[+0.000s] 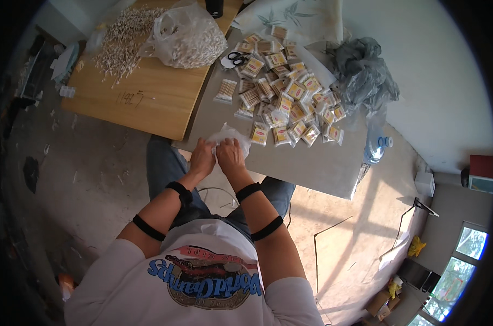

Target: The person is sorting small items (cotton swabs or similar products) and placing them into a small plastic bag.

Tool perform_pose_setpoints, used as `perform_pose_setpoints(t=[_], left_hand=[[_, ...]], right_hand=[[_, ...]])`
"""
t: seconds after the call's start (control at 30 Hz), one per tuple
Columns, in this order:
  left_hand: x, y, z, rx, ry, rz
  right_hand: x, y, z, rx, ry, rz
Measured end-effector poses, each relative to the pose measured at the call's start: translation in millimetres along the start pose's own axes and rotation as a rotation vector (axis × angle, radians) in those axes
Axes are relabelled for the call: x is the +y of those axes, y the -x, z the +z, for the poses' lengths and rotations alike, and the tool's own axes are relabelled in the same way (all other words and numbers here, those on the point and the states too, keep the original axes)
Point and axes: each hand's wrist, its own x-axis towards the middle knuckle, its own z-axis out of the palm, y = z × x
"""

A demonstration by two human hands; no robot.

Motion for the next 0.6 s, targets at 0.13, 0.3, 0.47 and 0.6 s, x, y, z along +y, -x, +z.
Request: perform_pose_setpoints(t=[0.13,0.3,0.47,0.6], left_hand=[[-13.8,-5.3,2.5,0.113,0.046,0.073],[-19.1,-4.5,-0.2,0.079,0.007,0.053],[-9.8,-5.2,1.5,0.063,0.016,0.168],[3.4,-12.6,8.4,0.038,0.047,0.170]], right_hand=[[-5.0,10.0,15.5,-0.153,0.003,0.201],[-9.2,17.0,-34.2,0.244,-0.471,0.206],[5.2,42.5,-55.7,0.388,-0.576,0.714],[0.0,17.4,-63.6,0.464,-0.631,0.438]])
